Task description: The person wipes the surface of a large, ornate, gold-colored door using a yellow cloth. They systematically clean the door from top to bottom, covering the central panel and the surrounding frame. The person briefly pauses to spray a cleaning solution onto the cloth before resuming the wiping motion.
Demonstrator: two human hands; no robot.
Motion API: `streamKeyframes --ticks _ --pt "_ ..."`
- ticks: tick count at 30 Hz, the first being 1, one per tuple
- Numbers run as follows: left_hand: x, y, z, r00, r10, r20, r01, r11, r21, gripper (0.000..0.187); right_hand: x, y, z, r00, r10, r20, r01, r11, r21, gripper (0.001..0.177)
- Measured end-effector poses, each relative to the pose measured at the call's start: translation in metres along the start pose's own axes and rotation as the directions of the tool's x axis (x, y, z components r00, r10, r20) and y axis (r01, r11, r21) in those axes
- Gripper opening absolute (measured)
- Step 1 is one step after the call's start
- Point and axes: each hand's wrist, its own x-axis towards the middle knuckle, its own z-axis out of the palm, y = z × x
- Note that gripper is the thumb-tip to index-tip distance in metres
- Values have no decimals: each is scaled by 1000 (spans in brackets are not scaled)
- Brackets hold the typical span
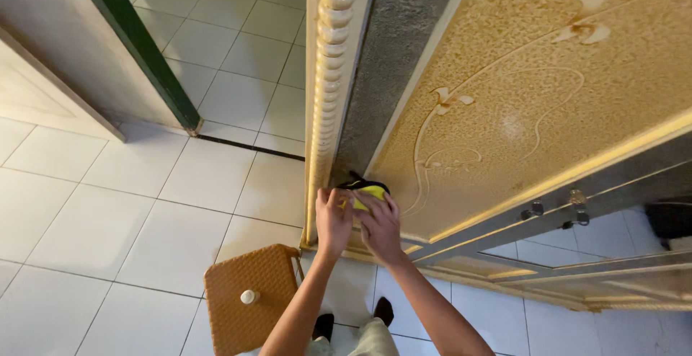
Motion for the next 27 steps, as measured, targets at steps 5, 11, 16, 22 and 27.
streamKeyframes --ticks 5,11,16,22,27 --pt "15 58 14 958 276 77 -239 916 -321 15 2 10 -60 972 54 -228 -56 998 -4 20" --pt "33 86 16 878 475 65 -449 862 -237 44 11 81 -15 999 -22 -27 12 952 -306 52" --pt "7 62 -5 976 200 88 -179 963 -203 51 -13 103 56 939 -165 301 254 924 -287 52" --pt "1 46 -6 984 127 123 -98 971 -218 47 16 147 -3 971 -197 138 240 788 -567 60" --pt "3 53 3 979 125 161 -89 973 -213 44 49 172 -23 918 -173 -358 -44 851 -524 60"
